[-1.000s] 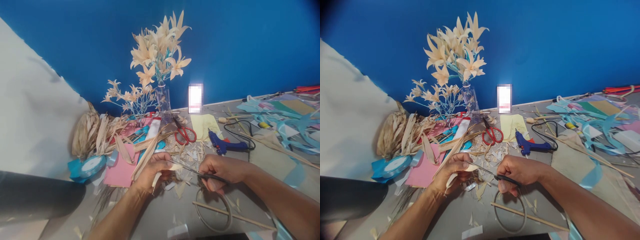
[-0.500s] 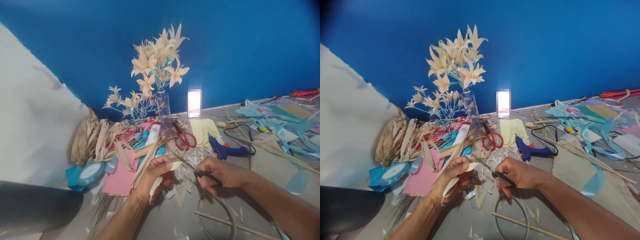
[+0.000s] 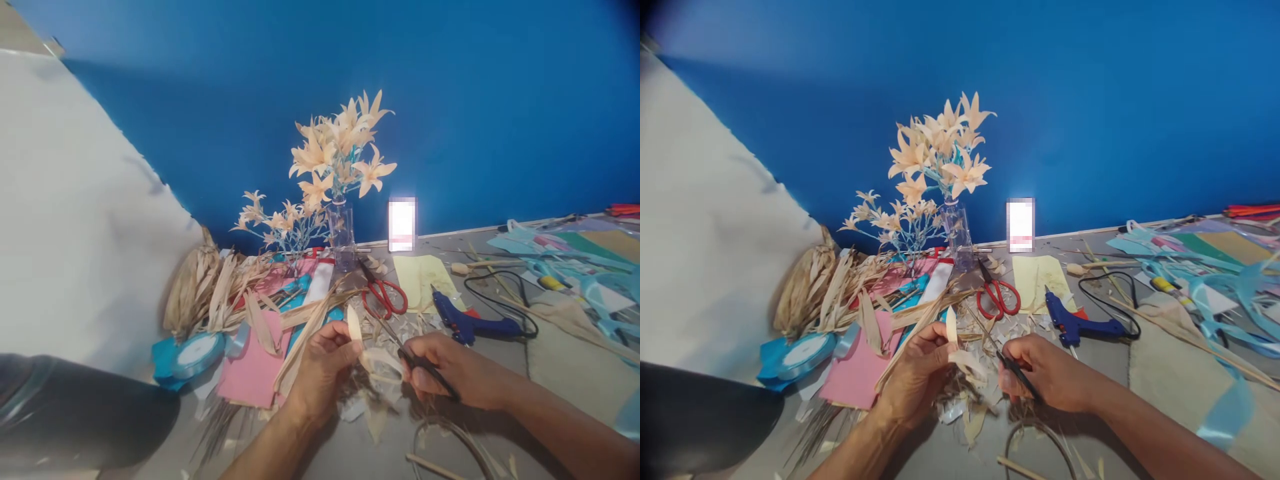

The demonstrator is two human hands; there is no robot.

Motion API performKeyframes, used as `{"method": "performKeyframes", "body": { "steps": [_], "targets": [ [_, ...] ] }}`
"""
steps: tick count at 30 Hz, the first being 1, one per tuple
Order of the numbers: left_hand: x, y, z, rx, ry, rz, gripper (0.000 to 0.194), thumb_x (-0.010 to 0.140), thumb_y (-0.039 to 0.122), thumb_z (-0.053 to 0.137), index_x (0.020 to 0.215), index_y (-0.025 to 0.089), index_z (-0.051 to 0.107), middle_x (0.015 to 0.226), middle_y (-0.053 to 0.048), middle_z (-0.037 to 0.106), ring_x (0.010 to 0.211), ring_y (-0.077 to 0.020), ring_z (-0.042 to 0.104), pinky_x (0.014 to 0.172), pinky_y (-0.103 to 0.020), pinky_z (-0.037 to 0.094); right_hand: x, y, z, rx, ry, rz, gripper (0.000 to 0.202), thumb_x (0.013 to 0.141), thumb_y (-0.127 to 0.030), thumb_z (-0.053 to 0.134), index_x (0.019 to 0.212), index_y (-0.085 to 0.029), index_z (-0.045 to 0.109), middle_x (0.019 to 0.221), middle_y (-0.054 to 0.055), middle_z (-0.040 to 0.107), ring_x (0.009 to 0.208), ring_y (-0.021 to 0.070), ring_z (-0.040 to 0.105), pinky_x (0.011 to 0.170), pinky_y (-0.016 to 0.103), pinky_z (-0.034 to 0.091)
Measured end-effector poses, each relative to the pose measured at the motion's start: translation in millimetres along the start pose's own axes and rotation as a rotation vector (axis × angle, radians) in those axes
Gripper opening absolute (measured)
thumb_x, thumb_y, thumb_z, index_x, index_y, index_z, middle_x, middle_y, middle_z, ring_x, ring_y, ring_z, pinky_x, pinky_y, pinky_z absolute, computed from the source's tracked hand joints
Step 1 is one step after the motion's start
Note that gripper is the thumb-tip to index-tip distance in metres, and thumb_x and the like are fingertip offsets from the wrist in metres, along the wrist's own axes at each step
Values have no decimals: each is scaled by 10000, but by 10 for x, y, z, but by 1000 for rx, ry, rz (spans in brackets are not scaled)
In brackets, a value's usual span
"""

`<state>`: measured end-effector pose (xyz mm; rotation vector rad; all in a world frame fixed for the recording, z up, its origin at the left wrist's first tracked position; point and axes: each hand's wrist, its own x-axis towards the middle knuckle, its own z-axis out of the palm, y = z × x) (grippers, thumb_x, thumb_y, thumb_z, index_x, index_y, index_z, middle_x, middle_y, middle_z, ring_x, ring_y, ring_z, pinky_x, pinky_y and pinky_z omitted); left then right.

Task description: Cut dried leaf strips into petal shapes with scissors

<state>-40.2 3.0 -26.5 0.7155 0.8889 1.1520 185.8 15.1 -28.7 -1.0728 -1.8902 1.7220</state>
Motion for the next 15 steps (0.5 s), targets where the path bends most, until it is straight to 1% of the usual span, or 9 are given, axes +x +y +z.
{"method": "performKeyframes", "body": {
  "steps": [2, 4, 6, 11, 15],
  "targets": [
    [6, -6, -20, 50, 27, 29, 273, 617, 291, 890, 718, 152, 677, 660, 3, 630, 592, -103, 532, 609, -236, 418, -8, -17, -18, -92, -12, 40, 461, 751, -596, 719, 720, -165, 560, 657, 6, 550, 594, 130, 459, 545, 236, 364],
    [11, -17, -39, 107, 43, 26, 264, 631, 306, 880, 706, 150, 682, 609, 23, 587, 536, -79, 473, 547, -214, 365, -16, -21, -33, -174, -37, 55, 399, 760, -520, 730, 697, -158, 573, 638, -5, 536, 580, 117, 441, 526, 220, 337],
    [17, -32, -49, 141, 48, 24, 270, 626, 307, 881, 697, 148, 675, 576, 37, 551, 509, -67, 434, 511, -204, 319, -21, -21, -36, -230, -53, 56, 366, 750, -479, 745, 682, -155, 588, 619, -10, 535, 567, 112, 436, 506, 212, 315],
    [29, -63, -48, 140, 43, 17, 315, 584, 285, 901, 707, 154, 641, 590, 47, 540, 504, -59, 413, 495, -195, 294, -15, -21, -13, -345, 4, 67, 366, 712, -455, 777, 618, -151, 595, 595, -16, 538, 564, 113, 436, 500, 211, 304],
    [37, -69, -53, 157, 26, 22, 315, 600, 283, 901, 712, 154, 636, 607, 50, 535, 511, -48, 410, 493, -182, 293, -9, -36, -16, -348, 15, 87, 371, 709, -464, 772, 596, -150, 610, 572, -22, 535, 552, 110, 421, 491, 217, 282]
  ]
}}
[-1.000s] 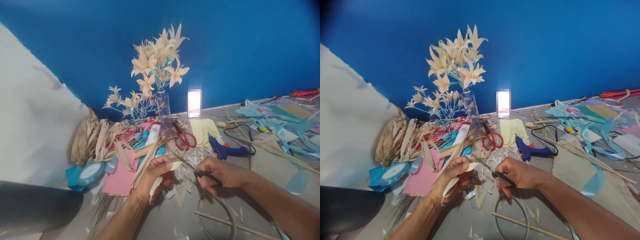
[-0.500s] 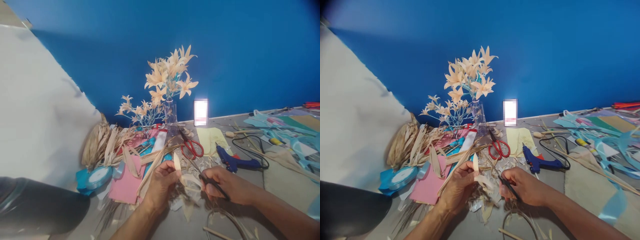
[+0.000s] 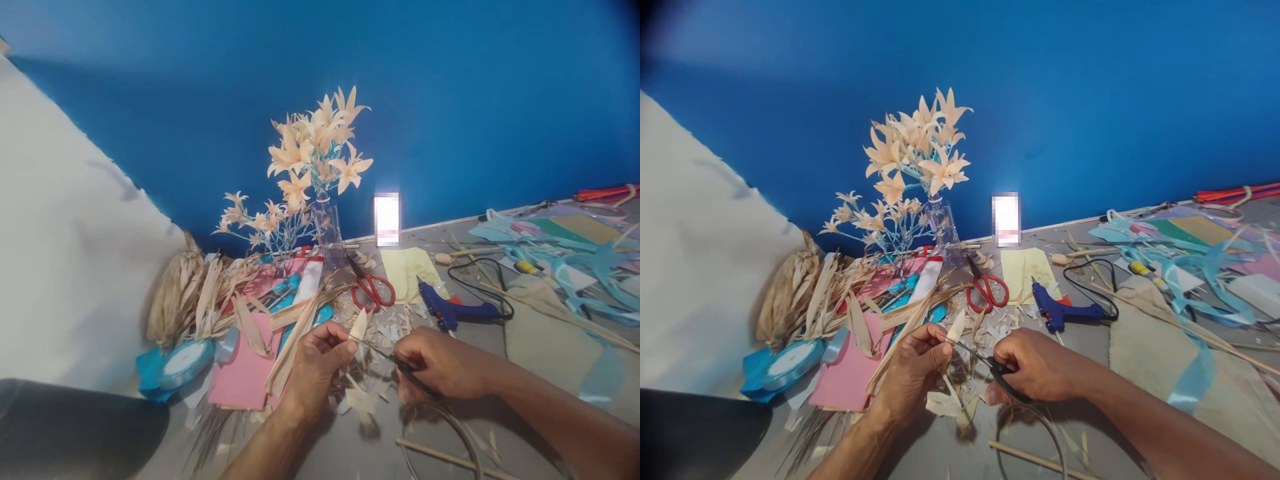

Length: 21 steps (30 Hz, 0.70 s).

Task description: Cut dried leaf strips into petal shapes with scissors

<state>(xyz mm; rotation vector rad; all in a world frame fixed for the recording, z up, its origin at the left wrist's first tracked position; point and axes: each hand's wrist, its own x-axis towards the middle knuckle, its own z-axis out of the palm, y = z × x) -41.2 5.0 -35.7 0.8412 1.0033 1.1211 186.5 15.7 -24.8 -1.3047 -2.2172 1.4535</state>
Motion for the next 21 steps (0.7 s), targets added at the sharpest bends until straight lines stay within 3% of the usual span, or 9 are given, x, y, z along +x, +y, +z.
{"method": "performKeyframes", "body": {
  "steps": [6, 9, 12, 21],
  "targets": [
    [-3, 10, -29, -17, -43, -34, 325, 651, 327, 877, 804, 168, 639, 625, 43, 549, 519, -67, 450, 505, -189, 337, -10, -40, -32, -4, -12, 35, 368, 730, -434, 735, 554, -162, 561, 536, -37, 449, 526, 100, 360, 479, 226, 247],
    [-8, 41, -42, -60, -92, -80, 348, 760, 471, 762, 869, 157, 661, 661, 2, 591, 567, -114, 524, 559, -233, 424, -38, -60, -34, -118, 12, 22, 452, 723, -459, 751, 526, -175, 459, 532, -50, 367, 535, 98, 311, 476, 233, 199],
    [-17, 83, -38, -13, -109, -58, 407, 797, 535, 684, 800, 128, 678, 684, -35, 613, 587, -125, 540, 549, -232, 430, -82, -104, -18, -270, 26, 29, 525, 708, -520, 771, 526, -180, 416, 529, -52, 352, 532, 101, 301, 488, 249, 178],
    [-61, 123, 4, 227, -84, -131, 266, 677, 343, 807, 661, 162, 614, 561, 33, 530, 455, -66, 416, 453, -202, 307, -116, -166, 13, -407, -5, 43, 444, 709, -386, 770, 517, -177, 428, 503, -52, 360, 495, 95, 290, 502, 270, 160]
  ]
}}
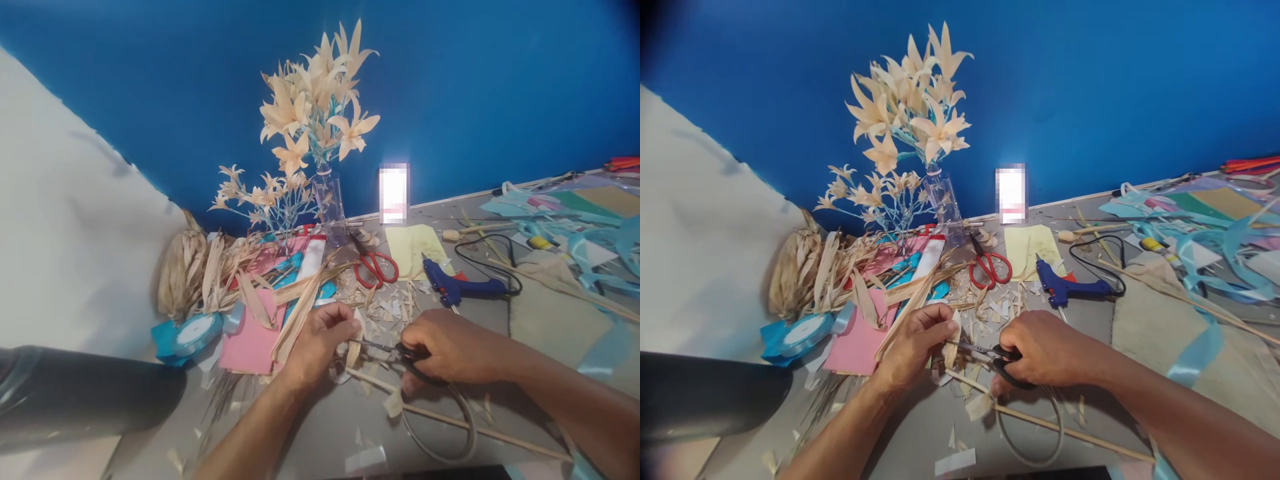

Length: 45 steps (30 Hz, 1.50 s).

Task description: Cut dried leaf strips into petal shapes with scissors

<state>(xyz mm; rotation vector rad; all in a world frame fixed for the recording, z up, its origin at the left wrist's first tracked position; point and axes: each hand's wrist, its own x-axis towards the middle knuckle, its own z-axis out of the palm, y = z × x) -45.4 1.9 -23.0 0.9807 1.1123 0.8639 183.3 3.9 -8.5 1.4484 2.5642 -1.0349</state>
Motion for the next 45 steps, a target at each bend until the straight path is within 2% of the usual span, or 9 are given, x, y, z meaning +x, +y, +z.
{"method": "performKeyframes", "body": {
  "steps": [6, 9, 13, 17, 21, 24, 30, 40, 45],
  "targets": [
    [42, -39, -12, -91, 52, 71, 249, 691, 312, 823, 685, 159, 626, 605, 18, 578, 545, -78, 493, 521, -190, 370, 21, 86, 32, 7, 2, 4, 439, 716, -381, 769, 509, -176, 439, 509, -47, 380, 499, 97, 311, 506, 276, 163],
    [93, -56, -46, -289, 145, 125, 275, 689, 322, 843, 738, 179, 613, 622, 47, 561, 535, -67, 485, 499, -178, 351, 65, 113, 43, -18, 90, 70, 443, 737, -360, 737, 517, -179, 397, 520, -40, 387, 510, 103, 308, 512, 280, 165],
    [101, -32, -77, -436, 160, 140, 270, 675, 266, 858, 791, 167, 635, 768, 8, 648, 594, -71, 535, 498, -175, 362, 129, 109, 72, 14, 209, 126, 387, 758, -383, 714, 573, -189, 435, 595, -17, 508, 560, 122, 377, 534, 273, 201],
    [45, 24, -59, -524, 196, 131, 279, 658, 275, 862, 796, 166, 646, 770, 6, 640, 606, -86, 555, 500, -185, 381, 146, 98, 127, 187, 186, 146, 333, 800, -432, 676, 657, -194, 491, 658, -7, 540, 604, 137, 412, 535, 257, 245],
    [14, 55, 10, -640, 195, 117, 298, 615, 247, 879, 721, 171, 611, 698, 10, 621, 616, -103, 561, 558, -211, 439, 152, 90, 176, 497, 111, 25, 383, 829, -517, 642, 712, -184, 492, 700, -4, 520, 641, 134, 424, 565, 243, 321],
    [9, 44, 71, -629, 182, 107, 272, 611, 221, 871, 699, 163, 621, 667, 5, 611, 633, -115, 572, 592, -224, 461, 154, 29, 203, 647, 36, -55, 460, 791, -566, 682, 675, -183, 454, 682, -5, 496, 630, 123, 413, 572, 243, 340],
    [11, -9, 109, -554, 149, 124, 193, 674, 218, 822, 682, 153, 640, 680, -19, 653, 653, -129, 601, 620, -230, 474, 137, -84, 249, 780, -63, -34, 467, 772, -536, 718, 644, -176, 449, 630, -6, 517, 578, 97, 412, 534, 223, 329],
    [-1, -14, 109, -515, 130, 135, 219, 666, 208, 832, 671, 155, 619, 669, -12, 672, 647, -123, 616, 668, -234, 501, 148, 1, 320, 726, -2, -84, 559, 843, -671, 564, 580, -187, 463, 585, 54, 617, 553, 134, 536, 507, 229, 384],
    [15, -12, 91, -522, 123, 121, 197, 675, 190, 818, 683, 156, 624, 673, -13, 673, 650, -122, 618, 671, -228, 502, 138, 9, 332, 723, -22, -77, 524, 810, -636, 632, 594, -192, 456, 530, 21, 590, 492, 114, 513, 506, 225, 400]
  ]
}}
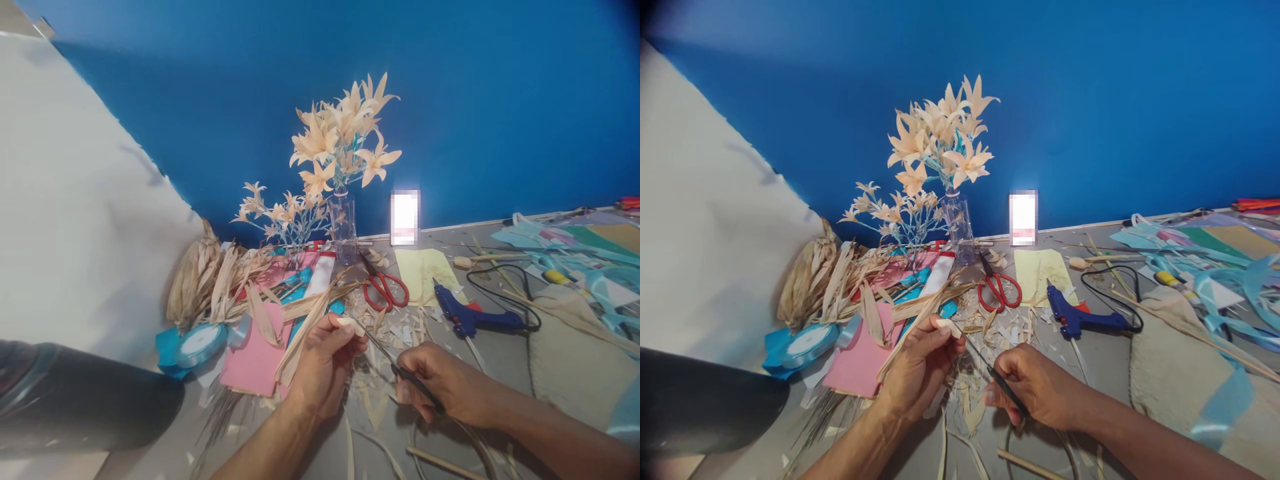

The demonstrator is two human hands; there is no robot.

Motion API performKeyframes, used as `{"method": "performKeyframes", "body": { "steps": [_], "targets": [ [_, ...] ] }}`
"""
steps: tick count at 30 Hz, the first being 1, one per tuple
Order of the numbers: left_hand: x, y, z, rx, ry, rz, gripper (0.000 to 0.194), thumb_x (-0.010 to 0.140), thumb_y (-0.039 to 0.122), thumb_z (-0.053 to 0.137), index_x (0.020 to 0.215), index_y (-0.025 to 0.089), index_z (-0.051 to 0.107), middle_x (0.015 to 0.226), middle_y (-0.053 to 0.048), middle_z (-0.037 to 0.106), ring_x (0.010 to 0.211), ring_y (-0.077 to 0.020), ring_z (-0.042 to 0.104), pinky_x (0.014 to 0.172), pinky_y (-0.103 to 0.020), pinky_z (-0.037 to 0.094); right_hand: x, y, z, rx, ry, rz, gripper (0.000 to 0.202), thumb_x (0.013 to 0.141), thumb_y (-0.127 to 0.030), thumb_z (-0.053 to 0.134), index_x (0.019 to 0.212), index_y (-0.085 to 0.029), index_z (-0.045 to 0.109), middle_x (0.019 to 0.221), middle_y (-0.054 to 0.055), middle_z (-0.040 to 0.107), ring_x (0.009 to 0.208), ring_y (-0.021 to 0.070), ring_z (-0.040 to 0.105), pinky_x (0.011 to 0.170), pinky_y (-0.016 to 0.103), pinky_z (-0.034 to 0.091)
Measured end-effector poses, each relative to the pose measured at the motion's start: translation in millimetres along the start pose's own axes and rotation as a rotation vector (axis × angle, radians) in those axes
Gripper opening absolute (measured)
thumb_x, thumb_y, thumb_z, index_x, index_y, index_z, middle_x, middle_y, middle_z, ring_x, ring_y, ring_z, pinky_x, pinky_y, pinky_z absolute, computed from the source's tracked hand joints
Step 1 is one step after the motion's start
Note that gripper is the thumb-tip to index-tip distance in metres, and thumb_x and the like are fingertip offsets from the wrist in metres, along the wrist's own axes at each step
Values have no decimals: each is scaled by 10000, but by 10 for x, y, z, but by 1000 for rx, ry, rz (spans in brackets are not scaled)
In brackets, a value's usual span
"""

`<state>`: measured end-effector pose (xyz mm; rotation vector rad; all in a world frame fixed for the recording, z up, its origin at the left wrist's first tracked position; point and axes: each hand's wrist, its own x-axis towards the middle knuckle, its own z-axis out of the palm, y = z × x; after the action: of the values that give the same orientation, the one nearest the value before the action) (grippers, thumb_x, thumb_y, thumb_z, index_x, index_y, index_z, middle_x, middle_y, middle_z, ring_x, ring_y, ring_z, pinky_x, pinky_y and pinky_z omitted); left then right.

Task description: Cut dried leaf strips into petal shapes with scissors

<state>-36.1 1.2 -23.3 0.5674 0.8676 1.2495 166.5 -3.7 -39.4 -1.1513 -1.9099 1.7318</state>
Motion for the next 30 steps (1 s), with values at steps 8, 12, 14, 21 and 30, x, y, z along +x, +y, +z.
{"method": "performKeyframes", "body": {
  "steps": [8, 12, 14, 21, 30],
  "targets": [
    [-8, 48, 25, 24, -28, 13, 163, 660, 183, 791, 648, 151, 632, 643, -9, 656, 613, -125, 606, 644, -239, 497, -12, 89, -21, 84, -64, -38, 489, 823, -591, 653, 622, -170, 508, 490, -17, 544, 447, 82, 438, 488, 202, 333],
    [-23, 50, 41, 30, -35, 12, 155, 642, 182, 785, 638, 153, 633, 620, -7, 647, 600, -126, 598, 634, -246, 497, -26, 80, -33, 79, -115, -66, 501, 843, -583, 627, 596, -156, 543, 514, 5, 571, 486, 91, 443, 526, 222, 330],
    [-28, 46, 40, 41, -37, -6, 159, 639, 183, 785, 636, 154, 629, 615, -15, 651, 600, -129, 600, 631, -245, 494, -31, 67, -39, 61, -135, -67, 498, 858, -572, 607, 593, -153, 555, 530, 12, 582, 501, 99, 461, 535, 228, 333],
    [-37, 41, 47, 114, -68, -24, 183, 651, 197, 789, 619, 156, 613, 612, -36, 654, 599, -134, 589, 642, -255, 488, -27, 22, -55, 53, -125, -57, 496, 839, -568, 632, 569, -169, 512, 519, 11, 569, 506, 105, 458, 517, 224, 321],
    [-40, 52, 32, 92, -95, -46, 181, 648, 184, 783, 630, 157, 605, 615, -32, 657, 591, -131, 592, 642, -257, 478, -25, 120, -44, 109, -133, -27, 614, 809, -705, 632, 560, -151, 544, 478, -9, 520, 454, 79, 372, 491, 230, 274]
  ]
}}
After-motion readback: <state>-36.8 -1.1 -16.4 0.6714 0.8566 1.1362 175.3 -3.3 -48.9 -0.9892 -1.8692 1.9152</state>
